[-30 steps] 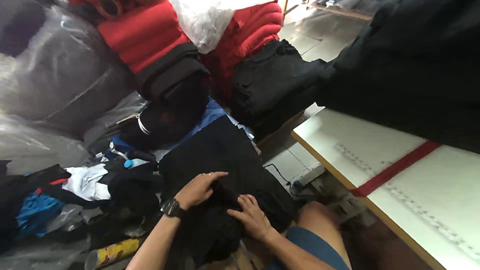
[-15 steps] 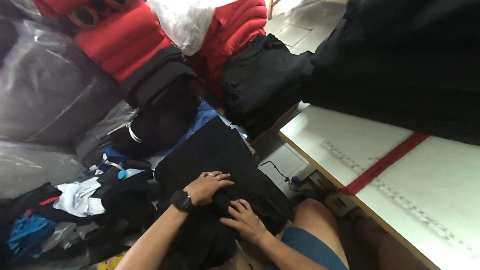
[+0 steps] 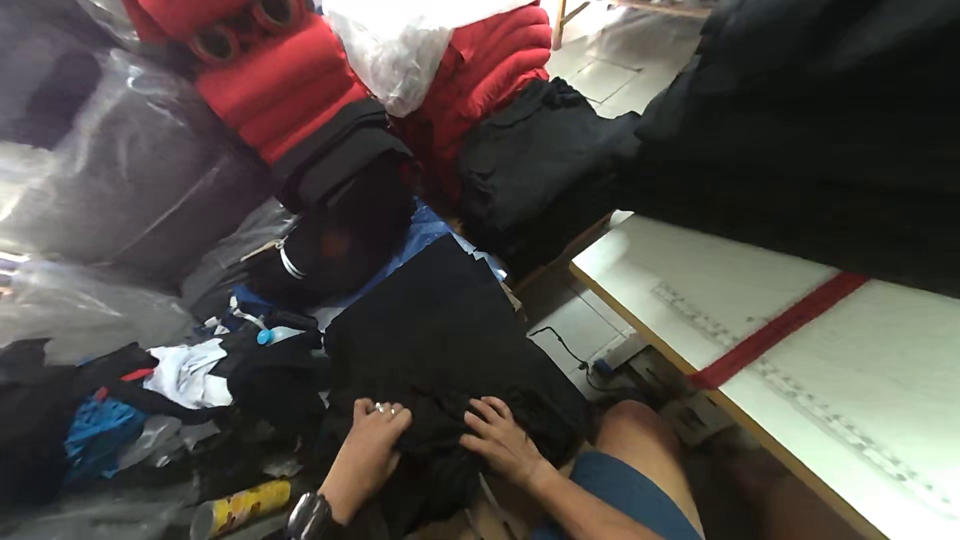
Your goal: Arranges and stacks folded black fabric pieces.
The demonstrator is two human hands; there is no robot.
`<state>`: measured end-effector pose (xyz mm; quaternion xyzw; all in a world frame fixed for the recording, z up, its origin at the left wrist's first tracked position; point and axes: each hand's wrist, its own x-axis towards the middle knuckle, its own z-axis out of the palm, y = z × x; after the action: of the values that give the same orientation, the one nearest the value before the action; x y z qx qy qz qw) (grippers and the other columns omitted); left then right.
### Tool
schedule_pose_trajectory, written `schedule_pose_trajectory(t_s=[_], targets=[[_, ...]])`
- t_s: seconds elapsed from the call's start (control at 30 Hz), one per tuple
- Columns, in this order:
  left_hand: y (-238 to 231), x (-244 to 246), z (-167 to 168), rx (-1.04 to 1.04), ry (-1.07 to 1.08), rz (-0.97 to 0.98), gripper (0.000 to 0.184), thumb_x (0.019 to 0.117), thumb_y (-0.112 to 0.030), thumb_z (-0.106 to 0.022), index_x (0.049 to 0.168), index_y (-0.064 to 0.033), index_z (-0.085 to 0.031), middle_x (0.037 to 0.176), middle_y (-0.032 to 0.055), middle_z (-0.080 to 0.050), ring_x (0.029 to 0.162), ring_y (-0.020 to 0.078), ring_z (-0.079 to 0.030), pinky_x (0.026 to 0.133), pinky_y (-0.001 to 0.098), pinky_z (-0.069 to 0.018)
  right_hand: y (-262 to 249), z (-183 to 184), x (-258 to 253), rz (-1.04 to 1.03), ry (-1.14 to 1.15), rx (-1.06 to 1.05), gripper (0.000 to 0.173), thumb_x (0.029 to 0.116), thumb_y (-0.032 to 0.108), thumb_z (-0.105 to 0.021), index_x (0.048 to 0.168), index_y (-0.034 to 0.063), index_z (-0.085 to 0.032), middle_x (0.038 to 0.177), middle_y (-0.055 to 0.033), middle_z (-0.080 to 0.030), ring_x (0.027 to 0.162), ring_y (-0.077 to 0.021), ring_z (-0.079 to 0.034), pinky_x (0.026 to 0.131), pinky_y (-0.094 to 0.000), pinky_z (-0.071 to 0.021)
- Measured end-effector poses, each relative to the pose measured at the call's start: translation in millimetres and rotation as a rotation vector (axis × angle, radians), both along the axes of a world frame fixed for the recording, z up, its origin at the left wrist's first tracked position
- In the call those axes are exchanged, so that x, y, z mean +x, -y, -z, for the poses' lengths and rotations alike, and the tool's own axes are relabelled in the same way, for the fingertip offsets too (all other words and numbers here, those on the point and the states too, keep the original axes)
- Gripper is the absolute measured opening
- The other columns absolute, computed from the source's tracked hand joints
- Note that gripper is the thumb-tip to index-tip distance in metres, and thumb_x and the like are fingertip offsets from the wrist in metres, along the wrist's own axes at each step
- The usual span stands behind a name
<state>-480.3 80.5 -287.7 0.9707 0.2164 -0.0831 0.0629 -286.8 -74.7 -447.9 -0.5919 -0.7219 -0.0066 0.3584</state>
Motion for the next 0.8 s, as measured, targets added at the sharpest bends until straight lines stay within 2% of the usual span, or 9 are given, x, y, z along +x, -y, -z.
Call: schedule_pose_trajectory(t_s=[0.1,0.2,0.27,0.33,0.43,0.5,0.6,0.7,0.8], targets=[[30.0,-21.0,3.8,-0.152,0.023,-0.077,0.027,0.0725,-0.007,-0.084,0.095,-0.0106,-0.07,0.09,0.0064,-0.073,0.087,0.0259,-0.072,0.094,0.0577,-0.0501,2.9,-3.3,-0.3,-0.03,0.017,-0.018,0.027,0.0755,0.007,-0.081,0.092,0.0279,-0.076,0.119,0.0015,-0.073,0.125,-0.029,-0.063,0.103,-0.0562,-0.0494],[24.1,-19.0,-4.6,-0.624,-0.237,-0.181,0.036,0.0951,-0.031,-0.074,0.119,-0.005,-0.068,0.101,0.0144,-0.073,0.097,0.0309,-0.071,0.093,0.0543,-0.0554,4.6,-0.9,0.6,-0.035,0.056,-0.023,0.026,0.0768,0.008,-0.08,0.091,0.0278,-0.075,0.119,0.0012,-0.073,0.125,-0.0295,-0.062,0.105,-0.0565,-0.0486],[-2.4,-13.0,-10.3,-0.697,-0.13,-0.227,0.04,0.0974,-0.041,-0.069,0.113,-0.0045,-0.075,0.102,0.0123,-0.075,0.098,0.0255,-0.072,0.093,0.049,-0.0571,5.7,-2.6,-0.4,-0.033,0.073,-0.025,0.024,0.0762,0.007,-0.08,0.091,0.0258,-0.076,0.118,0.0001,-0.073,0.125,-0.0302,-0.063,0.104,-0.0572,-0.0481],[-31.7,6.5,-2.2,-0.542,0.055,-0.274,0.033,0.1033,-0.035,-0.059,0.108,-0.0066,-0.075,0.104,0.0109,-0.074,0.102,0.0249,-0.07,0.095,0.0483,-0.0542,5.9,-7.1,-2.7,-0.023,0.098,-0.024,0.024,0.0747,0.006,-0.081,0.089,0.0243,-0.076,0.116,-0.0004,-0.075,0.122,-0.0306,-0.065,0.103,-0.0578,-0.0489],[-53.0,51.8,47.3,-0.464,-0.086,-0.208,0.05,0.0975,-0.01,-0.064,0.145,-0.0243,-0.059,0.15,0.0098,-0.054,0.141,0.0364,-0.047,0.11,0.0651,-0.041,9.2,-8.1,-3.8,-0.01,0.155,-0.001,0.022,0.0762,0.008,-0.08,0.089,0.0259,-0.076,0.116,0.001,-0.075,0.122,-0.0294,-0.065,0.104,-0.0559,-0.0491],[-55.5,67.1,74.1,-0.518,-0.156,-0.172,0.049,0.091,-0.002,-0.066,0.136,-0.022,-0.066,0.161,0.0062,-0.042,0.151,0.0372,-0.033,0.109,0.0733,-0.0317,10.6,-8.4,-4.5,-0.002,0.185,0.019,0.02,0.0782,0.01,-0.079,0.09,0.0269,-0.076,0.116,0.002,-0.074,0.122,-0.028,-0.064,0.104,-0.054,-0.0489],[-54.2,42.5,54.0,-0.317,0.088,-0.201,0.03,0.0892,0.0,-0.066,0.116,-0.0111,-0.074,0.137,0.0059,-0.066,0.136,0.0289,-0.054,0.115,0.0651,-0.0295,15.2,-9.3,-3.8,-0.005,0.178,0.012,0.018,0.083,0.01,-0.075,0.091,0.0261,-0.075,0.125,0.0018,-0.072,0.129,-0.0262,-0.061,0.109,-0.0523,-0.0462],[-31.1,-23.3,25.3,0.092,0.393,-0.247,0.023,0.0807,0.002,-0.07,0.099,-0.0115,-0.076,0.095,0.0054,-0.075,0.097,0.0262,-0.072,0.107,0.0611,-0.04,14.7,-8.5,-4.2,-0.003,0.141,-0.005,0.018,0.0885,0.009,-0.069,0.094,0.0253,-0.072,0.14,0.0037,-0.064,0.136,-0.0224,-0.055,0.113,-0.0495,-0.0433],[31.0,-80.5,36.3,-0.019,0.429,-0.289,0.023,0.0802,0.002,-0.071,0.098,-0.0119,-0.077,0.098,0.0054,-0.075,0.098,0.0264,-0.071,0.1,0.0576,-0.0474,12.9,-8.7,-4.0,-0.027,0.097,-0.027,0.019,0.0848,0.004,-0.071,0.092,0.0223,-0.074,0.14,0.0035,-0.065,0.135,-0.0234,-0.056,0.111,-0.051,-0.045]])
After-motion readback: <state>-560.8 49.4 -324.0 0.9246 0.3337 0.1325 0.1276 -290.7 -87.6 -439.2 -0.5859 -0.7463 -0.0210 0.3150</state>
